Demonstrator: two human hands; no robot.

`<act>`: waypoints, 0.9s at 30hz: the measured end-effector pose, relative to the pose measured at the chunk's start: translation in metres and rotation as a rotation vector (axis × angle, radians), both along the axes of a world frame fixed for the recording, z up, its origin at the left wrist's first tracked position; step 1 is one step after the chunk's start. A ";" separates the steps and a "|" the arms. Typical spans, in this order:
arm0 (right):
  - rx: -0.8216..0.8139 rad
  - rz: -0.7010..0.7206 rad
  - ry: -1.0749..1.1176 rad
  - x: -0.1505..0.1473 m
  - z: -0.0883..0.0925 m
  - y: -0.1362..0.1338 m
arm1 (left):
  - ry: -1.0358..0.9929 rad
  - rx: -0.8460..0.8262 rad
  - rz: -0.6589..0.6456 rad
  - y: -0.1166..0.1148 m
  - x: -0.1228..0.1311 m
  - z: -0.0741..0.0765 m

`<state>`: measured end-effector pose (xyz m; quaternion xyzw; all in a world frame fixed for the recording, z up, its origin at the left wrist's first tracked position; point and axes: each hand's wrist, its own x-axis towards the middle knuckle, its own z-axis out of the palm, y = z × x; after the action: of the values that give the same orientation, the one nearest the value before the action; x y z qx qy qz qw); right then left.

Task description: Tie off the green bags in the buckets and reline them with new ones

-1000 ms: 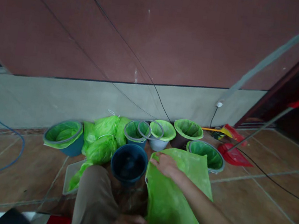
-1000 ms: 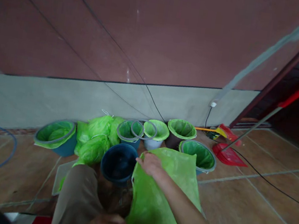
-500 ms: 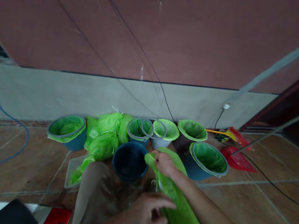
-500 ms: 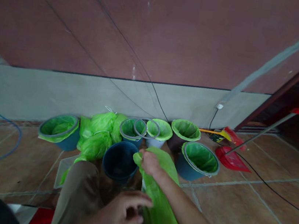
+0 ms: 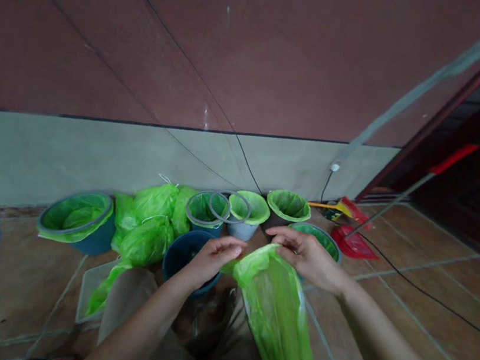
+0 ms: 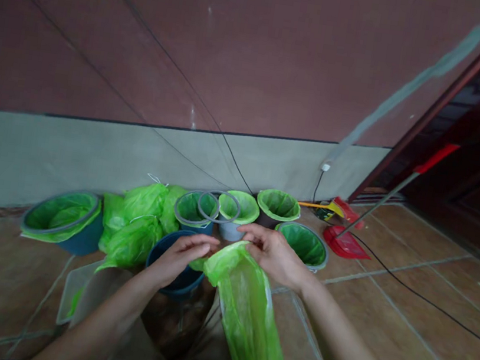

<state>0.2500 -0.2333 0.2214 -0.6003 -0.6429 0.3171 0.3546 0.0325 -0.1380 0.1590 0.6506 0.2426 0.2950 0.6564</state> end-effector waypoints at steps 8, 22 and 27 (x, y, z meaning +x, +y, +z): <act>0.116 -0.108 -0.010 -0.002 -0.016 0.016 | 0.113 0.249 0.084 -0.008 -0.003 0.000; -0.222 -0.372 -0.373 -0.022 -0.103 -0.105 | 0.408 0.714 0.664 0.047 -0.026 0.016; -0.263 -0.496 -0.354 -0.046 -0.150 -0.146 | 0.461 0.748 0.742 0.060 -0.029 0.024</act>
<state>0.2037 -0.3795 0.0709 -0.8250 -0.4822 0.1922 0.2234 0.0031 -0.0776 0.1826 0.7574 0.4707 0.4217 0.1642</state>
